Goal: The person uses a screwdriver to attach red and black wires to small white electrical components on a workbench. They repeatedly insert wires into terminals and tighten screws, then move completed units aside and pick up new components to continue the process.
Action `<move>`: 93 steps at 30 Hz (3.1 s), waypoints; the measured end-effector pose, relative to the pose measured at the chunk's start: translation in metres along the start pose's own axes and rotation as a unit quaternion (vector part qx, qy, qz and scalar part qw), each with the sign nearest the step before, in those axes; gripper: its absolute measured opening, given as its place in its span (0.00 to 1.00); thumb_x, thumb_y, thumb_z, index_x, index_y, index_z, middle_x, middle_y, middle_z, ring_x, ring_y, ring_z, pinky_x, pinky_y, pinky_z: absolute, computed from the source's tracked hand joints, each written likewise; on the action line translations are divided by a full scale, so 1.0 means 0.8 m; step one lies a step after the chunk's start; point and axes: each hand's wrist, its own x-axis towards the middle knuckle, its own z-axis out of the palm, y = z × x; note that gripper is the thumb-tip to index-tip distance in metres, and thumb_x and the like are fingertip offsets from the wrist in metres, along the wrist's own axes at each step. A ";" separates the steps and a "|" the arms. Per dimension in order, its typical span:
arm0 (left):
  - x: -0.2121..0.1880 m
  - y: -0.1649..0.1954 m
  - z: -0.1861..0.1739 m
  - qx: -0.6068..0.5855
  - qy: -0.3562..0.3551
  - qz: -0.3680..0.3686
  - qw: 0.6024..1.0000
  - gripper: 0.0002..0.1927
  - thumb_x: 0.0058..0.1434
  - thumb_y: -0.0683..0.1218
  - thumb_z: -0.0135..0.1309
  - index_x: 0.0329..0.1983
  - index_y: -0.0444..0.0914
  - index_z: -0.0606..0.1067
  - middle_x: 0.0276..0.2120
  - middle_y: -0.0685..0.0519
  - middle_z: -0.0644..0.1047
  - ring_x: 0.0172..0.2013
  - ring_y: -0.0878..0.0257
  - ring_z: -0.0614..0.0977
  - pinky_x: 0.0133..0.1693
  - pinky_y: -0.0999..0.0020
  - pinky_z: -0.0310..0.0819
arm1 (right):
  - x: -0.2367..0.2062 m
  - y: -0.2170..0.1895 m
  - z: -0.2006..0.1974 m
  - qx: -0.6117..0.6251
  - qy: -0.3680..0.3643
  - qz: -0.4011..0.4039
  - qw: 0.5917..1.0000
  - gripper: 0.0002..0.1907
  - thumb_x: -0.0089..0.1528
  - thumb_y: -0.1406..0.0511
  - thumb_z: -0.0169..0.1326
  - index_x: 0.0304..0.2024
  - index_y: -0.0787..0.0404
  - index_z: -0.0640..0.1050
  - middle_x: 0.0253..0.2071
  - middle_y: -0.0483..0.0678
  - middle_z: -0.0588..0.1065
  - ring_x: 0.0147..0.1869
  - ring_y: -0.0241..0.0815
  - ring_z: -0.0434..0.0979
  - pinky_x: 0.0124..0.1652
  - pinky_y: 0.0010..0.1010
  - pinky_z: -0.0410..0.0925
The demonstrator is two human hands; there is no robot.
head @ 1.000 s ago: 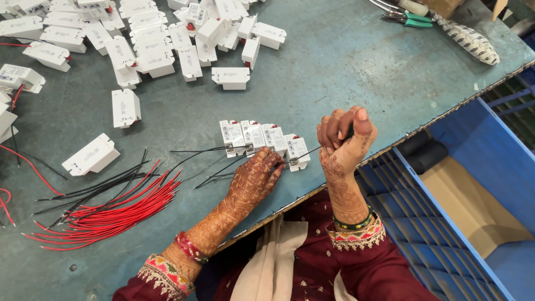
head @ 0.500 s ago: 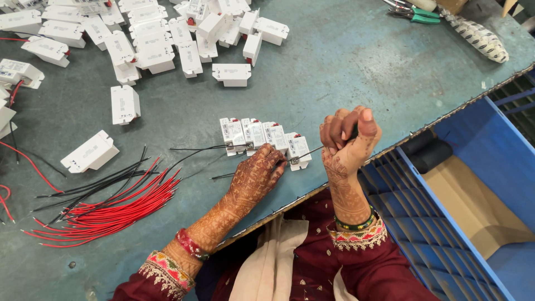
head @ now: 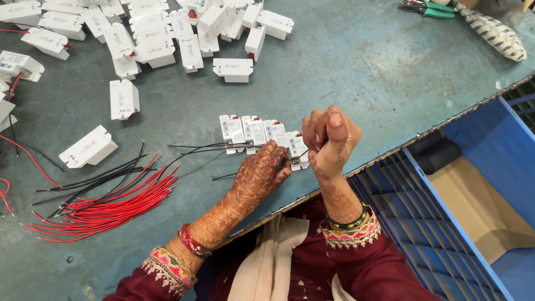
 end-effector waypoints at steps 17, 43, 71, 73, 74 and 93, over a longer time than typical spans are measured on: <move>0.033 0.012 0.006 0.046 -0.038 -0.010 0.998 0.11 0.57 0.45 0.61 0.39 0.38 0.72 0.36 0.46 0.74 0.36 0.48 0.81 0.35 0.52 0.76 | 0.019 0.002 -0.039 0.058 0.024 0.020 0.998 0.27 0.73 0.53 0.50 0.25 0.59 0.58 0.19 0.43 0.54 0.17 0.29 0.46 0.19 0.26 0.44; -0.011 0.015 -0.014 0.106 -0.013 -0.015 0.994 0.12 0.64 0.50 0.55 0.49 0.43 0.77 0.43 0.49 0.78 0.44 0.51 0.83 0.42 0.52 0.78 | -0.014 0.000 -0.009 0.035 0.047 -0.040 0.998 0.27 0.72 0.53 0.49 0.25 0.58 0.57 0.17 0.43 0.52 0.15 0.30 0.45 0.15 0.24 0.46; -0.260 -0.054 -0.247 0.234 0.160 -0.102 0.954 0.10 0.67 0.50 0.53 0.46 0.40 0.78 0.42 0.52 0.81 0.47 0.52 0.81 0.46 0.53 0.70 | -0.045 -0.074 0.022 0.029 0.040 -0.046 0.998 0.28 0.75 0.51 0.49 0.26 0.57 0.58 0.15 0.43 0.54 0.14 0.33 0.49 0.18 0.25 0.46; -0.243 -0.036 -0.244 0.097 0.126 -0.162 0.974 0.11 0.67 0.51 0.52 0.46 0.40 0.77 0.37 0.54 0.83 0.42 0.54 0.83 0.43 0.56 0.74 | -0.043 -0.071 0.021 0.038 0.039 -0.050 0.997 0.28 0.75 0.51 0.48 0.26 0.57 0.58 0.17 0.43 0.53 0.14 0.33 0.48 0.17 0.25 0.46; -0.231 -0.026 -0.236 0.027 0.105 -0.190 0.976 0.12 0.68 0.51 0.51 0.47 0.40 0.77 0.35 0.54 0.84 0.40 0.54 0.84 0.42 0.58 0.76 | -0.042 -0.069 0.019 0.040 0.039 -0.053 0.997 0.28 0.75 0.51 0.48 0.26 0.57 0.58 0.18 0.43 0.53 0.14 0.32 0.48 0.17 0.25 0.46; -0.039 0.017 -0.029 0.008 0.005 -0.006 1.000 0.12 0.64 0.50 0.57 0.46 0.40 0.75 0.43 0.48 0.76 0.41 0.47 0.82 0.40 0.52 0.77 | -0.017 -0.059 -0.023 0.064 0.073 -0.016 0.995 0.27 0.74 0.53 0.46 0.24 0.58 0.59 0.18 0.43 0.54 0.18 0.33 0.48 0.21 0.27 0.47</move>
